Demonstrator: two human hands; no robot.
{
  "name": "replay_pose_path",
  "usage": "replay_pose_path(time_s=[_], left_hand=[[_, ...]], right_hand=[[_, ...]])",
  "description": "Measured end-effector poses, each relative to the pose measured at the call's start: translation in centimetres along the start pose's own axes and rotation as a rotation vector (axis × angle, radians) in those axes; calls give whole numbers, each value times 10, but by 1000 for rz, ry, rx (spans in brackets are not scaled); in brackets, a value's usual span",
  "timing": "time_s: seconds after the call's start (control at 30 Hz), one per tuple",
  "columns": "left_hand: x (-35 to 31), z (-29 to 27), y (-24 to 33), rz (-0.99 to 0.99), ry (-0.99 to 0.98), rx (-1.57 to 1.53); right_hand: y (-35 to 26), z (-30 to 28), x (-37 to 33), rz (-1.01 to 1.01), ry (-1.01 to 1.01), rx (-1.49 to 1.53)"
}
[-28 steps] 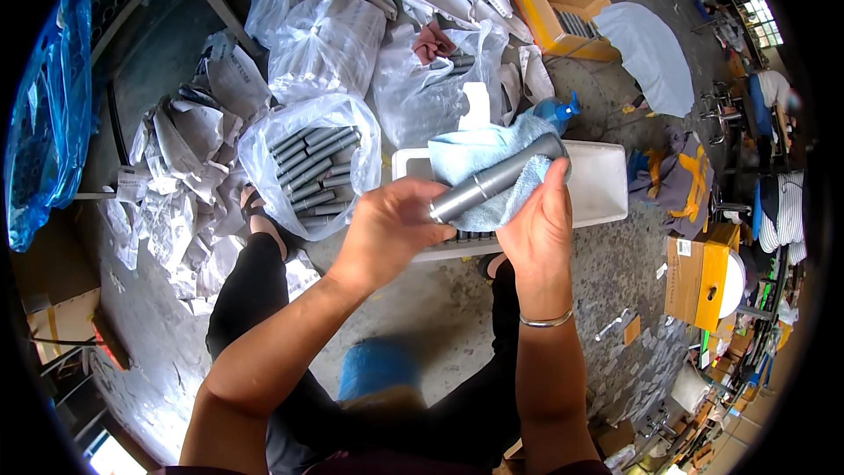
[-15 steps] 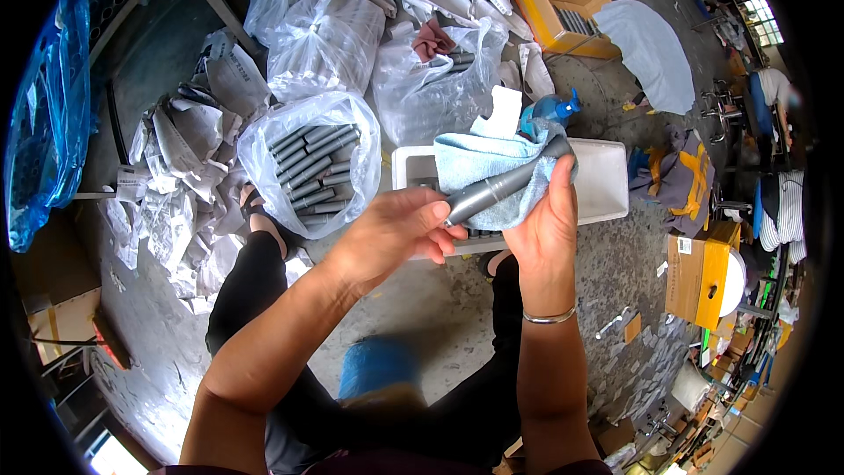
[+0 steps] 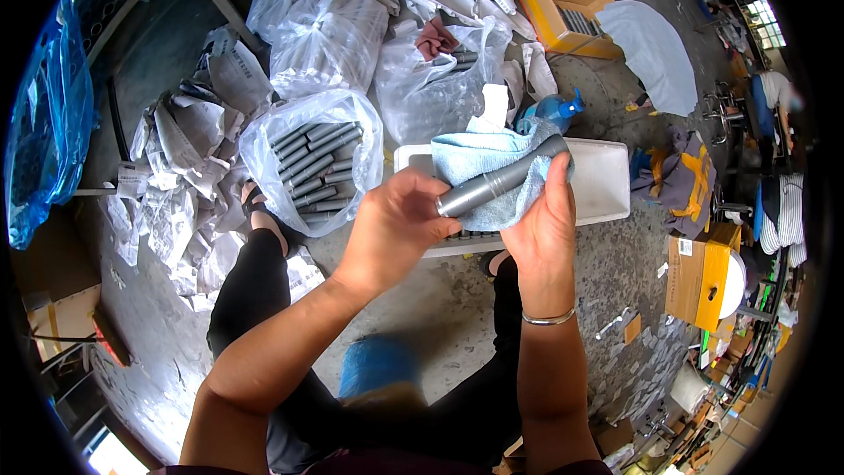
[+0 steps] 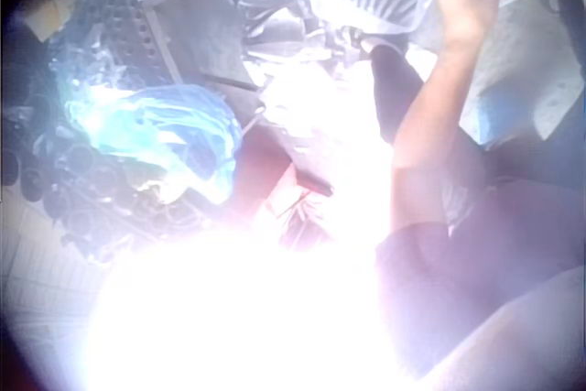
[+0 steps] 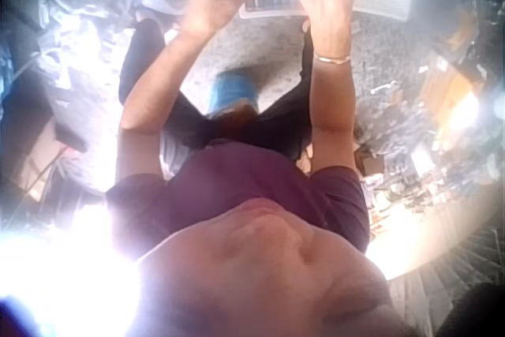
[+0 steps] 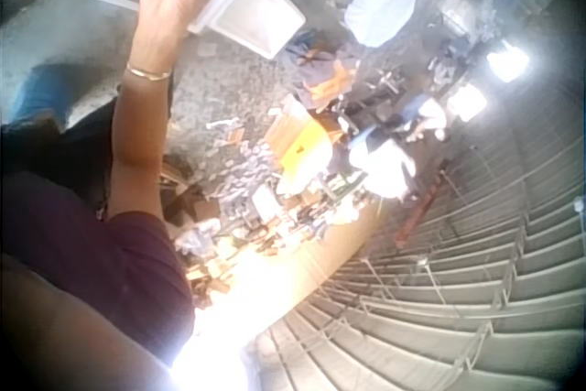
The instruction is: The person sits on a low stool and repeatedly picks up cylindrical metal parts from a plastic bag. They wipe each part with a blue cloth and place it into a white plastic tray. The person continues this process, handling the parts one by one.
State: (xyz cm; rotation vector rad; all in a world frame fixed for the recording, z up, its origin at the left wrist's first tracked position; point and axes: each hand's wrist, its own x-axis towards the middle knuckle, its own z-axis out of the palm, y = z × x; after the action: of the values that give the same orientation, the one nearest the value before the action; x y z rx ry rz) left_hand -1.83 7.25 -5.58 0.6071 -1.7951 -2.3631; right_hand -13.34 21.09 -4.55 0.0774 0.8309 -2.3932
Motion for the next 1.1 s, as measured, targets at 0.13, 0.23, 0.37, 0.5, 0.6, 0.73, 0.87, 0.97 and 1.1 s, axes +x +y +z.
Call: replay_pose_path(time_s=[0.13, 0.23, 0.37, 0.5, 0.6, 0.73, 0.87, 0.97, 1.1], left_hand=[[1, -3, 7, -134, -57, -28], [4, -7, 16, -331, -163, -272], [4, -13, 15, -483, -268, -477], [5, -12, 11, -451, -266, -507], [4, -7, 8, -294, -207, -355], [2, -1, 4, -134, -114, -275], [3, 1, 2, -79, -61, -216], [3, 0, 8, -117, -89, -187], [8, -7, 17, -442, -182, -379]], right_hand=[[-2, -2, 1, 21, 20, 16], [-2, -9, 2, -16, 20, -21], [-4, -6, 2, -22, 15, -31], [-4, -3, 1, -3, -1, 4], [-4, -3, 0, 0, -4, 15], [-3, -1, 0, -5, -1, -12], [0, 1, -1, -9, -9, -14], [-1, 1, -1, -11, 2, -16], [-2, -7, 1, -14, -5, -63]])
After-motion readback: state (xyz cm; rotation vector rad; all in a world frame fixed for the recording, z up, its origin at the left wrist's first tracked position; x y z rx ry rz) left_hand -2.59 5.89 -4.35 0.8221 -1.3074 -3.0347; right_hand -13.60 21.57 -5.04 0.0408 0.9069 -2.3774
